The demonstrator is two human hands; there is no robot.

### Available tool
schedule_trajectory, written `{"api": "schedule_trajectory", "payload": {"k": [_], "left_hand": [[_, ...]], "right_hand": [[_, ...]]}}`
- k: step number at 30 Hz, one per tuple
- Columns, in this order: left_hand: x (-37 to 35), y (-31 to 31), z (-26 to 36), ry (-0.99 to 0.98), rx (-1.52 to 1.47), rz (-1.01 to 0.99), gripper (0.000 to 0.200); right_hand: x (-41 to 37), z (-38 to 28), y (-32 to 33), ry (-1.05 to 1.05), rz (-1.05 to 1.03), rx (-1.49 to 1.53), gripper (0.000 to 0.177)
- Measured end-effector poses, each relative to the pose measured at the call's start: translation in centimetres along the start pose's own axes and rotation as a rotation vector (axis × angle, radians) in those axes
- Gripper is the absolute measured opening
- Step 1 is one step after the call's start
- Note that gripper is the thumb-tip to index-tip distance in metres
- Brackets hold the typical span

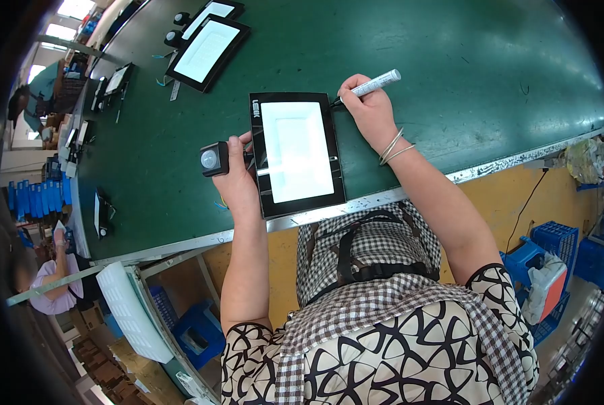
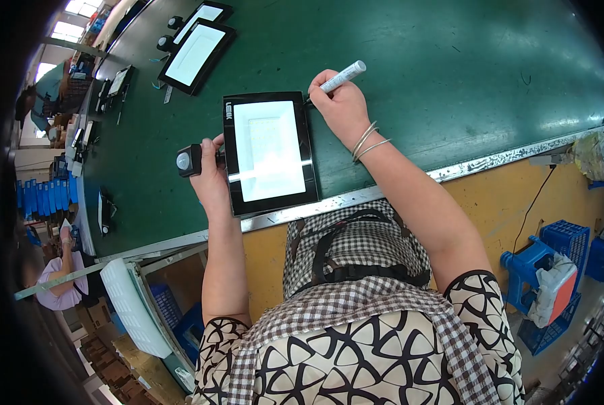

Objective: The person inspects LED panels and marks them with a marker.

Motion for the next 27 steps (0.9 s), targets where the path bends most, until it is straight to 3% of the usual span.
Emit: {"api": "schedule_trajectory", "payload": {"k": [13,20,24,27], "left_hand": [[-0.1,0.0,0.2,0.027,0.014,0.003,0.02],[-0.1,-0.2,0.4,0.017,0.014,-0.011,0.02],[2.3,1.2,0.6,0.109,0.115,-0.087,0.024],[4.2,1.7,2.5,0.357,0.138,-0.266,0.026]], "right_hand": [[0.3,-1.2,-0.4,0.019,0.061,-0.159,0.016],[0.0,-0.5,0.2,0.014,0.013,-0.038,0.014],[-1.2,-0.1,1.7,-0.037,-0.043,0.119,0.01],[-3.3,-0.4,2.6,-0.103,-0.102,0.098,0.009]]}}
Point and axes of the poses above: each hand's wrist, its own x-axis towards the middle knuckle, its own y-axis out of the back of the hand, z = x × y, the point moved 4 cm from there along x, towards the middle knuckle, and after that the axes turned 11 degrees about -y, right-handed, at the moved point
